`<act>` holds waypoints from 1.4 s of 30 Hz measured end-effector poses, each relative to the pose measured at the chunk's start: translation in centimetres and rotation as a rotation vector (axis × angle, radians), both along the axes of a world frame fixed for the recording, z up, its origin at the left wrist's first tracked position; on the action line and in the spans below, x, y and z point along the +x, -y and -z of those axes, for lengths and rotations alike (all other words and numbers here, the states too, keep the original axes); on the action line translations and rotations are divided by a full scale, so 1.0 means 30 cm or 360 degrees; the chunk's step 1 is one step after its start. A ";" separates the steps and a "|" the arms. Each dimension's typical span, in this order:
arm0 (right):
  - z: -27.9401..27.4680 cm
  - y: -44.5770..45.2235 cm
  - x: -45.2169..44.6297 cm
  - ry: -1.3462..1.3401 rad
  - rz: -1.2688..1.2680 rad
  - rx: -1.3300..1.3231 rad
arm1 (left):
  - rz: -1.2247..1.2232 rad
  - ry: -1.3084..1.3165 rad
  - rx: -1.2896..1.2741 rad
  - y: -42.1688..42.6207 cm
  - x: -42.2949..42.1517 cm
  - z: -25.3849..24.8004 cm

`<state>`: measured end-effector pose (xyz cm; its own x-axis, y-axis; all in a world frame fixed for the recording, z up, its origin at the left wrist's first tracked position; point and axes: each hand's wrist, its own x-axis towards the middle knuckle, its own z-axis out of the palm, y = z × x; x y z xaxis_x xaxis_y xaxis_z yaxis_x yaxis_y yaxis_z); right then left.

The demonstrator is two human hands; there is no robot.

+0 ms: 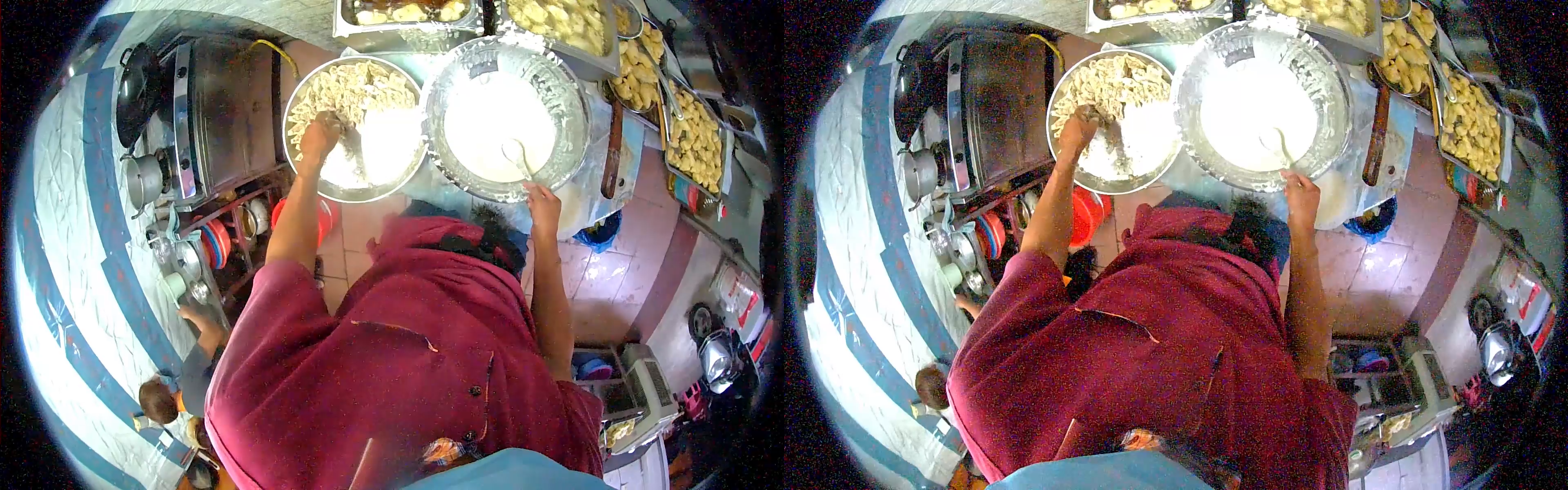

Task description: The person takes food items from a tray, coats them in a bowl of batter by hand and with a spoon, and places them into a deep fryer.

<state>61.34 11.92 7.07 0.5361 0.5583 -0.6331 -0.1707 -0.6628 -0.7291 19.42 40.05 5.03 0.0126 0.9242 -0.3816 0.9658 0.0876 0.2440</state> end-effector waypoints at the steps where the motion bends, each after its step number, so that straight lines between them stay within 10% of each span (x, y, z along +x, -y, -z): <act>1: -0.002 0.006 0.000 0.0007 -0.0011 -0.0035 | 0.0046 0.0002 -0.0017 0.006 0.005 -0.016; 16: 0.007 0.029 -0.030 -0.0065 0.0109 0.0047 | -0.0270 0.0363 -0.0233 0.072 -0.113 0.231; 22: 0.013 0.019 -0.001 0.0197 -0.0050 0.0007 | -0.1323 0.1758 -0.0559 0.179 0.014 0.044; 25: 0.034 0.021 0.013 0.0606 -0.0278 -0.0068 | -0.1224 0.2151 -0.0965 0.249 0.218 -0.173; 30: -0.023 0.008 0.007 0.1051 -0.0396 -0.0284 | -0.0527 0.1786 -0.1276 0.335 0.550 -0.166; 34: -0.117 -0.033 0.007 0.1255 -0.0518 -0.0566 | 0.0407 0.1319 -0.0388 0.397 0.790 0.022; 42: -0.062 -0.064 -0.045 0.1358 -0.0605 -0.0477 | 0.0754 0.0456 -0.0341 0.427 0.920 0.044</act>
<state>60.00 13.82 8.92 0.6976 0.6676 -0.2602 0.5985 -0.7425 -0.3008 47.03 27.23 3.72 0.5354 0.6955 -0.4792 0.8097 -0.2612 0.5255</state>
